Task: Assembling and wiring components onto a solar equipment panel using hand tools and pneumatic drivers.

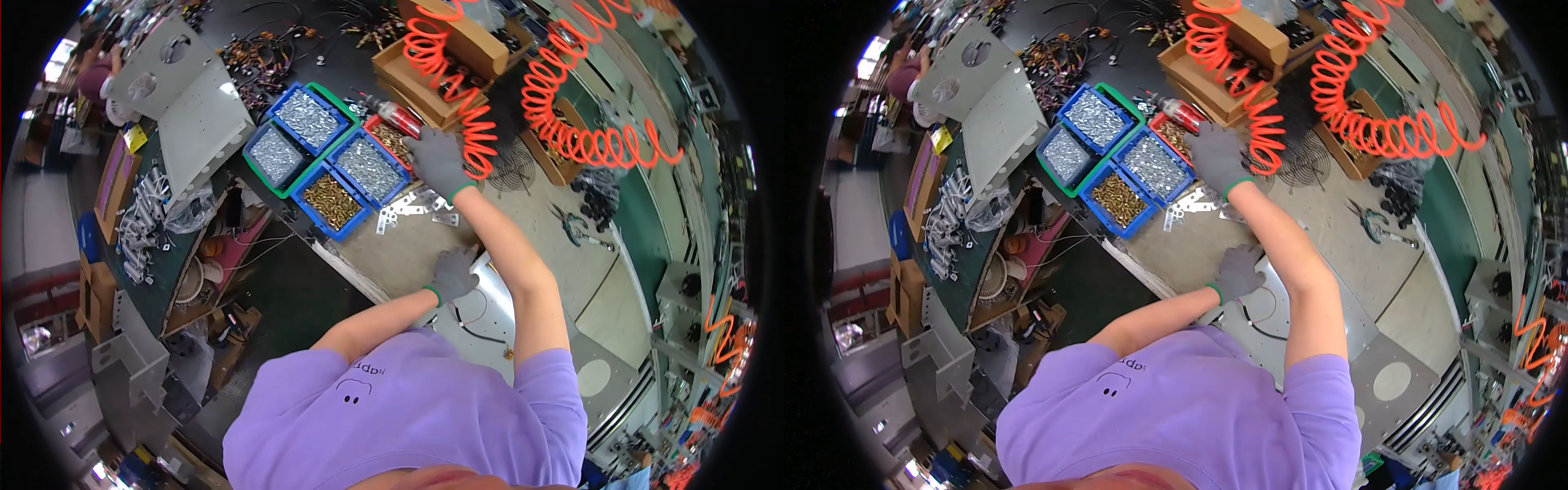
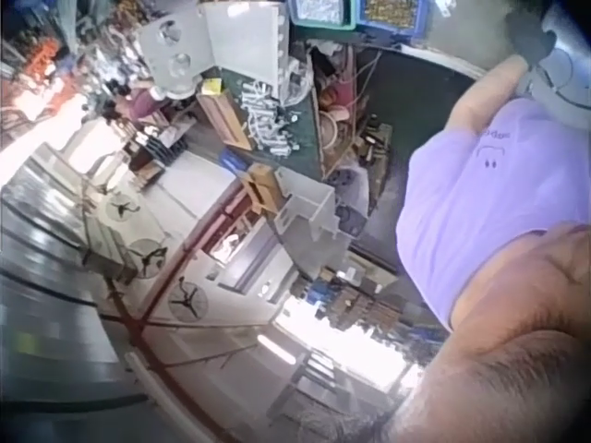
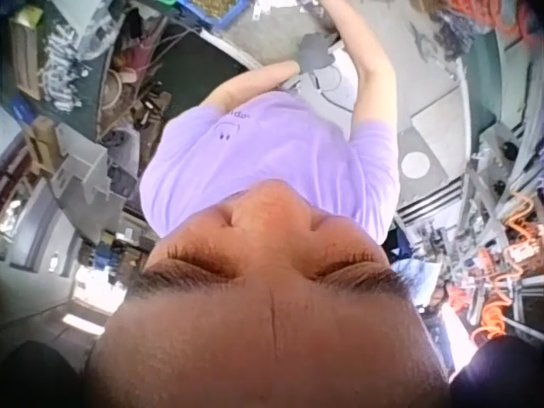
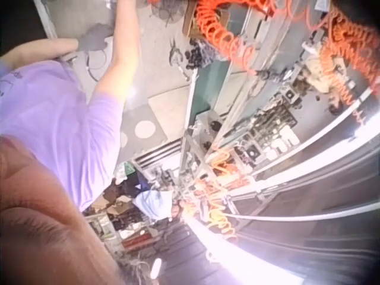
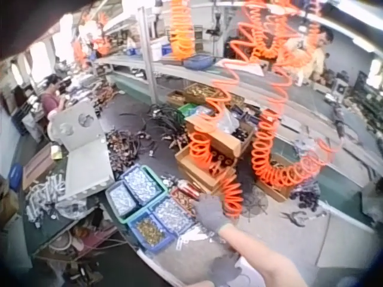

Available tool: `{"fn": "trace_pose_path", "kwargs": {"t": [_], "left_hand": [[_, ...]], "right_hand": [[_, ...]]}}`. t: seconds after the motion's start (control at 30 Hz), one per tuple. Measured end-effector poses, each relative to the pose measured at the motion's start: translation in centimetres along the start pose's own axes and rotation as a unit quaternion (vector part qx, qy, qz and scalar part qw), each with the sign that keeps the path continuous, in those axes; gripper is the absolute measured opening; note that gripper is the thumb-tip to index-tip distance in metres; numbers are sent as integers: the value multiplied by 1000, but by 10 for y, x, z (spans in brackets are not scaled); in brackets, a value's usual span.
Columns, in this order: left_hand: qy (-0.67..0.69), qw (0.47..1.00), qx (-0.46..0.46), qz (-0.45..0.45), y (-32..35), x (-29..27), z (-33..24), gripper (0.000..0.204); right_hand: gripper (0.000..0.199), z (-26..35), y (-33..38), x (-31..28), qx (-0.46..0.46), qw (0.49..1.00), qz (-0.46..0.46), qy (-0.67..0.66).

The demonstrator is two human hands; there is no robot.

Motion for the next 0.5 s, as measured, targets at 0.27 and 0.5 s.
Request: {"fn": "trace_pose_path", "kwargs": {"t": [0.27,0.5], "left_hand": [[67,998,8,-1,3,-12,-2,56],[53,999,1,-11,1,-20,-3,56]], "right_hand": [[11,8,-42,60,-59,991,74,98],[13,13,-42,56,-66,993,31,98]]}}
Point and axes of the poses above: each hand's wrist, its own y-axis away from the middle knuckle, its own x-axis out of the palm, z = x × y, the point moved 1 cm from there along -y, towards the middle knuckle, and after that the axes turned 3 degrees about y, right-handed, at the moved point
